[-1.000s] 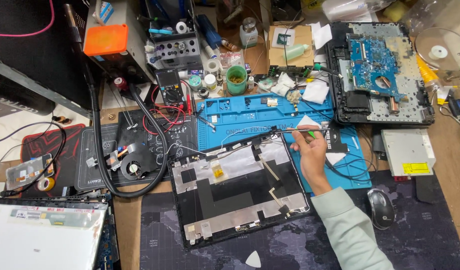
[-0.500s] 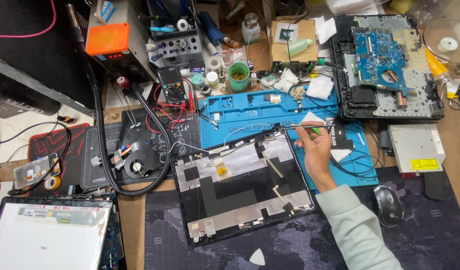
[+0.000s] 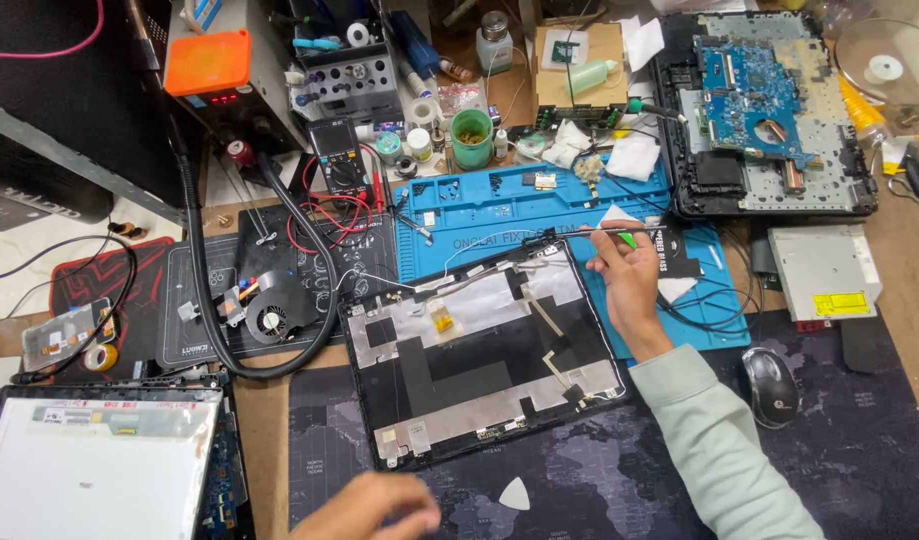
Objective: Routing internal cables and securing them with tape on a laptop screen assembly
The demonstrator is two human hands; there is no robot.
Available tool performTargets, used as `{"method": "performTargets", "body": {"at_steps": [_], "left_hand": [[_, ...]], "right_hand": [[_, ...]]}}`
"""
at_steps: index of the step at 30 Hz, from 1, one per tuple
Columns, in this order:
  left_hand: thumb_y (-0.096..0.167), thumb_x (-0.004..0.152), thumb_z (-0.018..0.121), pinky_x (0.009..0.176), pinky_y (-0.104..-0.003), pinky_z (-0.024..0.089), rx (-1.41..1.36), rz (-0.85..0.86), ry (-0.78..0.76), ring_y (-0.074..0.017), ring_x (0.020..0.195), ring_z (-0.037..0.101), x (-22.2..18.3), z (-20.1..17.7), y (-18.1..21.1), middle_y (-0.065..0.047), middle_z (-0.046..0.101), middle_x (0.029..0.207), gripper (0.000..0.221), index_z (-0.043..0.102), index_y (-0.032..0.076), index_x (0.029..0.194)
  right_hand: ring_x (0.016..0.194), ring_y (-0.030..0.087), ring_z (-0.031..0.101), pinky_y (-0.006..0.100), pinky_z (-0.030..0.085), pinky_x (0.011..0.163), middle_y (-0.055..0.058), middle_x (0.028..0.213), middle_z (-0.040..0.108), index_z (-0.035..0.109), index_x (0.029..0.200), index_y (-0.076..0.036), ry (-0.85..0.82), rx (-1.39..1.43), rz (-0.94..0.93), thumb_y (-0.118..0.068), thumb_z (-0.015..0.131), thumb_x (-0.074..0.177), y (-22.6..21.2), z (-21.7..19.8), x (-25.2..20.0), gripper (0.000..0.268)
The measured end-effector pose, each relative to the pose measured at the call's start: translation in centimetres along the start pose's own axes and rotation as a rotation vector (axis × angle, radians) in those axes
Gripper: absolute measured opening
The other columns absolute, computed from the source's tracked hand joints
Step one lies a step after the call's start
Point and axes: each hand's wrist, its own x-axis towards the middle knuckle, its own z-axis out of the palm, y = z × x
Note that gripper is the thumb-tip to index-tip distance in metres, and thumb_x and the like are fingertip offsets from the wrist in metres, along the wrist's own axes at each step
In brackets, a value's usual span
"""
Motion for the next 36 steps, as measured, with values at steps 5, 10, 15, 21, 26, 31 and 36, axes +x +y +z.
{"method": "performTargets", "body": {"at_steps": [5,10,15,21,26,31,36], "left_hand": [[0.03,0.102,0.055,0.063,-0.031,0.043,0.018,0.157,0.341,-0.0137,0.07,0.058,9.0,-5.2,5.1,0.001,0.067,0.081,0.025,0.063,0.013,0.086],[0.022,0.097,0.067,0.071,-0.032,0.054,-0.124,0.266,0.703,-0.0239,0.081,0.069,17.0,-6.1,3.6,-0.009,0.072,0.085,0.013,0.072,0.011,0.098],[0.014,0.105,0.05,0.089,-0.039,0.051,-0.11,0.335,0.9,-0.0286,0.101,0.063,19.5,-8.3,5.1,-0.01,0.067,0.104,0.021,0.069,0.011,0.115],[0.01,0.107,0.046,0.103,-0.05,0.044,-0.074,0.401,0.889,-0.0365,0.122,0.057,21.2,-9.7,5.3,-0.015,0.063,0.122,0.03,0.061,0.008,0.132],[0.019,0.107,0.052,0.106,-0.052,0.043,-0.099,0.452,0.734,-0.0373,0.122,0.062,22.3,-10.0,4.8,-0.015,0.067,0.125,0.033,0.06,0.011,0.138],[0.013,0.1,0.059,0.093,-0.045,0.054,-0.285,0.396,0.607,-0.0256,0.094,0.073,23.1,-9.9,4.6,-0.013,0.076,0.105,0.034,0.065,0.018,0.133],[0.01,0.097,0.063,0.085,-0.038,0.057,-0.384,0.409,0.569,-0.0223,0.081,0.074,24.4,-9.5,3.4,-0.013,0.076,0.094,0.031,0.068,0.012,0.128]], "right_hand": [[0.061,0.009,0.053,0.026,0.057,0.067,0.008,0.09,0.069,0.06,0.113,-0.008,-0.01,0.003,0.046,-0.009,0.074,0.094,-1.2,0.5,-0.5,0.023],[0.056,0.002,0.053,0.019,0.057,0.063,0.016,0.109,0.074,0.058,0.116,-0.008,-0.045,-0.025,-0.006,-0.01,0.07,0.099,-0.9,-0.1,-0.2,0.021],[0.059,0.002,0.053,0.019,0.056,0.065,0.016,0.108,0.074,0.058,0.116,-0.008,-0.079,-0.024,-0.016,-0.01,0.069,0.1,-3.4,1.2,-1.1,0.019],[0.06,0.003,0.051,0.021,0.056,0.067,0.018,0.108,0.073,0.058,0.116,-0.007,-0.119,0.006,-0.012,-0.011,0.069,0.1,-5.5,2.4,-2.0,0.019],[0.06,0.003,0.052,0.021,0.056,0.067,0.019,0.109,0.073,0.057,0.115,-0.007,-0.135,0.055,0.018,-0.011,0.069,0.099,-5.3,1.8,-1.8,0.021],[0.06,0.003,0.051,0.022,0.055,0.068,0.02,0.111,0.073,0.056,0.117,-0.008,-0.143,0.09,0.032,-0.013,0.068,0.1,-4.8,0.7,-1.2,0.021],[0.06,0.002,0.053,0.021,0.055,0.068,0.019,0.111,0.074,0.056,0.116,-0.009,-0.145,0.101,0.031,-0.012,0.068,0.101,-4.7,0.6,-1.2,0.02]]}}
